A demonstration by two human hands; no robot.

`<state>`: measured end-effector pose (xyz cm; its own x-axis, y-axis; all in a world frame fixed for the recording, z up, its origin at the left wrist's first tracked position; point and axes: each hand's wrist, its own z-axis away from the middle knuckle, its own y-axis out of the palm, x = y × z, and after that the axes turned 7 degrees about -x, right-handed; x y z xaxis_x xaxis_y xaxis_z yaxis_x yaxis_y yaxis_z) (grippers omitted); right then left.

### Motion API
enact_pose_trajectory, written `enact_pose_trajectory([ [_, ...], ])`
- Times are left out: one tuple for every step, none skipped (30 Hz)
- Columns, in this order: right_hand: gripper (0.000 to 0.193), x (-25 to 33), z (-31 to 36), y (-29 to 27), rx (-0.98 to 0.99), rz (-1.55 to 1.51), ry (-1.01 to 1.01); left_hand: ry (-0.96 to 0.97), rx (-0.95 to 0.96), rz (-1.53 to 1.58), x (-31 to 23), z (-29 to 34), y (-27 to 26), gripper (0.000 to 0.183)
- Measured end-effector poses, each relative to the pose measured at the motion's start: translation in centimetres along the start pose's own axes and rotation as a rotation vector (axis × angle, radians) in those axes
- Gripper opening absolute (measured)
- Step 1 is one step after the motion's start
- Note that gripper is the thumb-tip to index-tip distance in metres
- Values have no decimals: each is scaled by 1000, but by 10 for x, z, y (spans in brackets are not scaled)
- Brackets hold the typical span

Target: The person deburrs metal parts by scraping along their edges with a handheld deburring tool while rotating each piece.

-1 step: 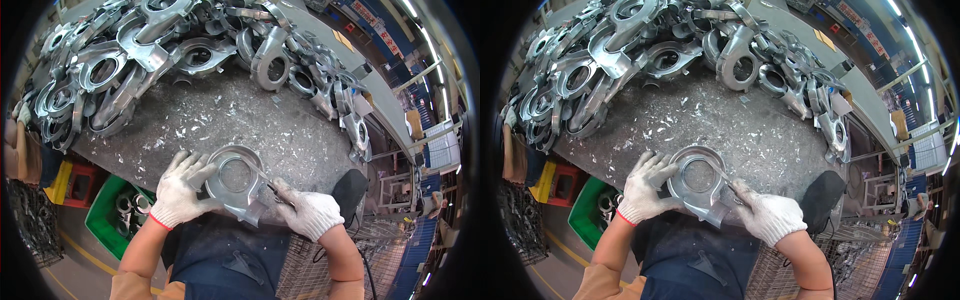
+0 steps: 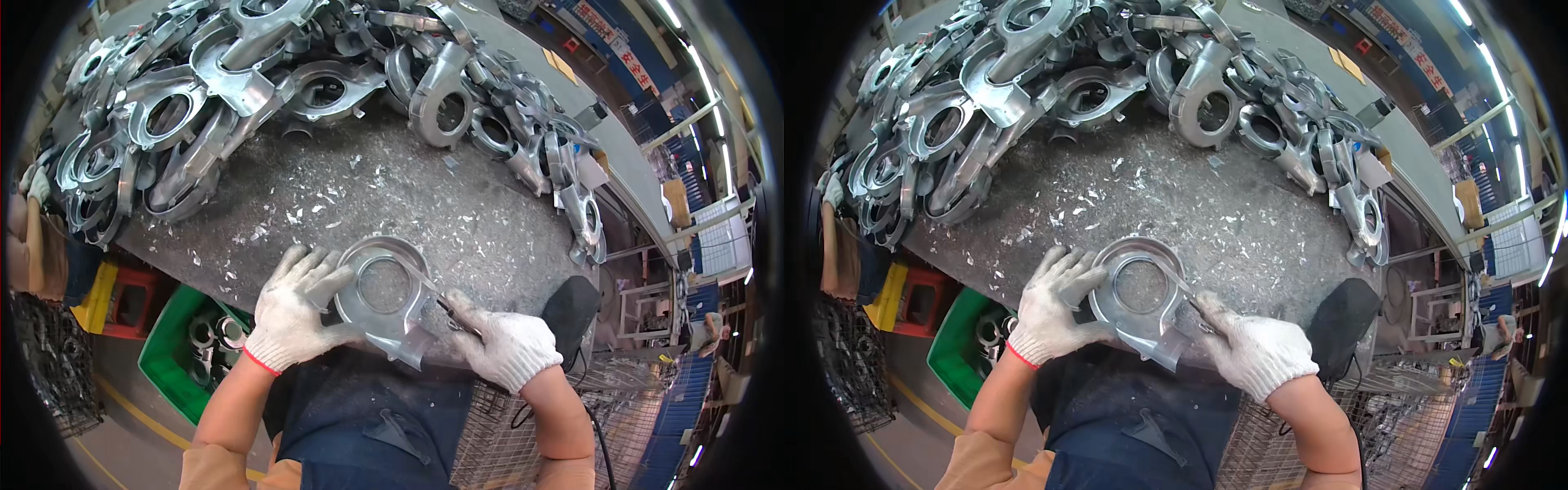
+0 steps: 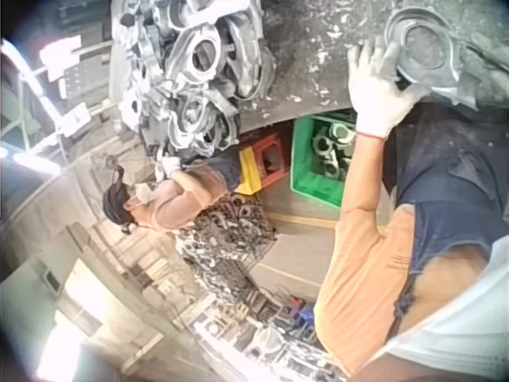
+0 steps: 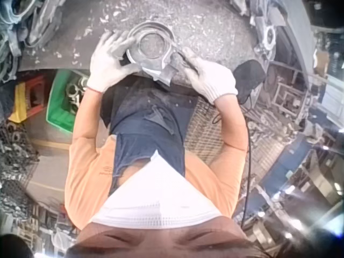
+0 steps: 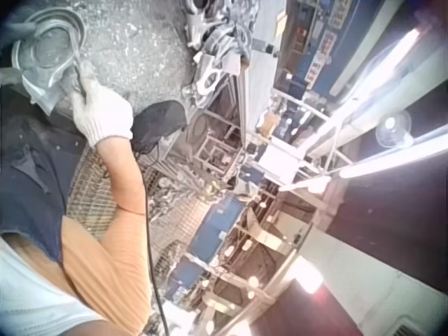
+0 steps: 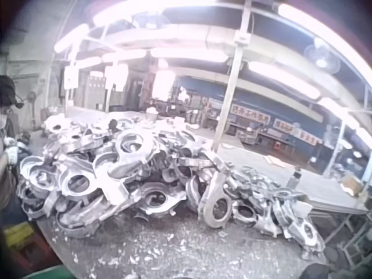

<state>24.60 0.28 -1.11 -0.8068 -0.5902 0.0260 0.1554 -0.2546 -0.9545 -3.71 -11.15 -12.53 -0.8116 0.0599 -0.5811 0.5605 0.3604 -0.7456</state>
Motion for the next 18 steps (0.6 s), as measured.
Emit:
enact_pose_trajectory([
  [53,-2,0,2,-17,-10,-4,0,4,2,0,0,-1,85],
  [53,-3,-1,4,-34,-21,-8,6,2,-2,-1,0,-1,85],
  [53,-2,0,2,-30,-23,-4,12,1,-7,-1,0,-1,85],
  [52,1,-2,0,-26,-9,-3,13,4,-6,-1,0,0,85],
  [52,2,-3,-1,-21,4,-1,10,-20,1,-1,0,1,81],
  [52,2,-2,-2,-20,2,3,8,-44,8,-2,0,2,77],
  [51,2,-1,-3,-8,-5,-1,11,-42,11,-4,1,3,77],
  [51,1,1,-4,4,-11,-5,62,-149,-52,-8,4,5,70],
  [51,1,4,-6,4,-11,3,114,-256,-113,-12,6,8,63],
  [52,0,8,-6,-2,13,5,118,-251,-106,-16,8,16,63],
  [52,-1,12,-9,-10,38,0,182,-216,-57,-21,9,23,55],
  [52,-2,17,-12,-9,41,3,245,-179,-6,-28,9,33,48],
  [53,-4,20,-11,19,55,16,266,-257,7,-37,10,51,43],
  [54,-6,24,-11,49,70,36,276,-286,33,-47,11,61,42],
  [54,-6,26,-12,51,72,42,272,-286,28,-55,13,66,41],
  [54,-7,30,-12,48,65,32,270,-285,29,-62,15,70,40],
  [54,-8,33,-12,45,56,22,273,-282,39,-65,18,73,40],
  [54,-9,35,-12,48,58,30,277,-267,31,-66,21,74,40],
])
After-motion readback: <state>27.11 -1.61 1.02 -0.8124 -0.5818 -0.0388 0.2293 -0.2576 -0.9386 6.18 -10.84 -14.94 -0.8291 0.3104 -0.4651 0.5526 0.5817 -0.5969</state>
